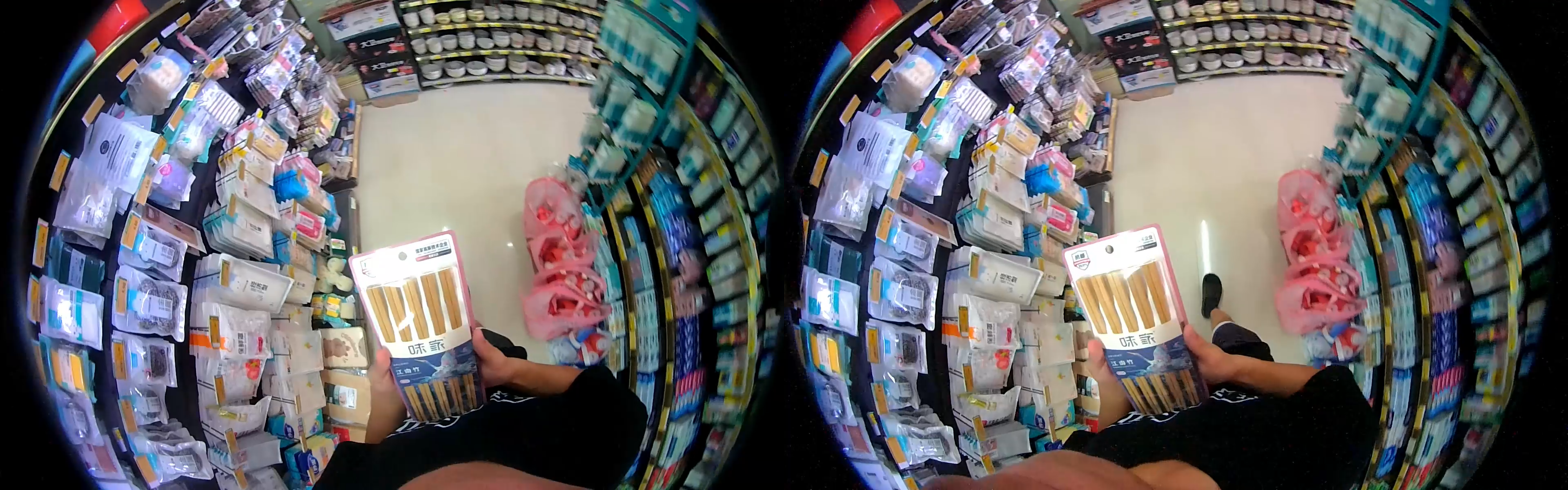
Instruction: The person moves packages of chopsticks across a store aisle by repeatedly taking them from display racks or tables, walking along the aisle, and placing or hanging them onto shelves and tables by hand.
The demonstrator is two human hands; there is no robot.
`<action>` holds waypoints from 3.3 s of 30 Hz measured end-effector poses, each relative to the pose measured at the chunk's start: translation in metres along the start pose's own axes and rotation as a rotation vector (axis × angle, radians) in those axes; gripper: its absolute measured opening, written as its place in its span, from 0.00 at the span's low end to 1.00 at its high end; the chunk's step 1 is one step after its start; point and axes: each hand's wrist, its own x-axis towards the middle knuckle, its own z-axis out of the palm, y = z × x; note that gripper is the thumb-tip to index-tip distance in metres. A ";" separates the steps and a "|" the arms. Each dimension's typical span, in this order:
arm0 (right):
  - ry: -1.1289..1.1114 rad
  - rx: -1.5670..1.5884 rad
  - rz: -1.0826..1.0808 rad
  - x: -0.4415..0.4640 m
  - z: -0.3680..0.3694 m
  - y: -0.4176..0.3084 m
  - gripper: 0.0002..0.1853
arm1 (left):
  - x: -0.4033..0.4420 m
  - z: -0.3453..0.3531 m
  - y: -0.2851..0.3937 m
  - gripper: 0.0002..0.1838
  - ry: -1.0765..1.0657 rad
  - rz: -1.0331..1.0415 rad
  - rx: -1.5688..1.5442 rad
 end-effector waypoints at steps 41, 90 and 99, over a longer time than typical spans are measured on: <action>1.102 -0.389 -0.458 0.659 -0.393 -0.581 0.35 | 0.891 -0.382 0.235 0.21 0.296 -0.249 0.404; 0.432 -0.754 -0.326 1.433 -0.867 -1.171 0.23 | 1.836 -0.843 0.588 0.26 0.572 0.224 0.523; 0.329 -0.654 -0.185 1.531 -0.919 -1.242 0.20 | 1.949 -0.856 0.644 0.23 0.725 0.315 1.438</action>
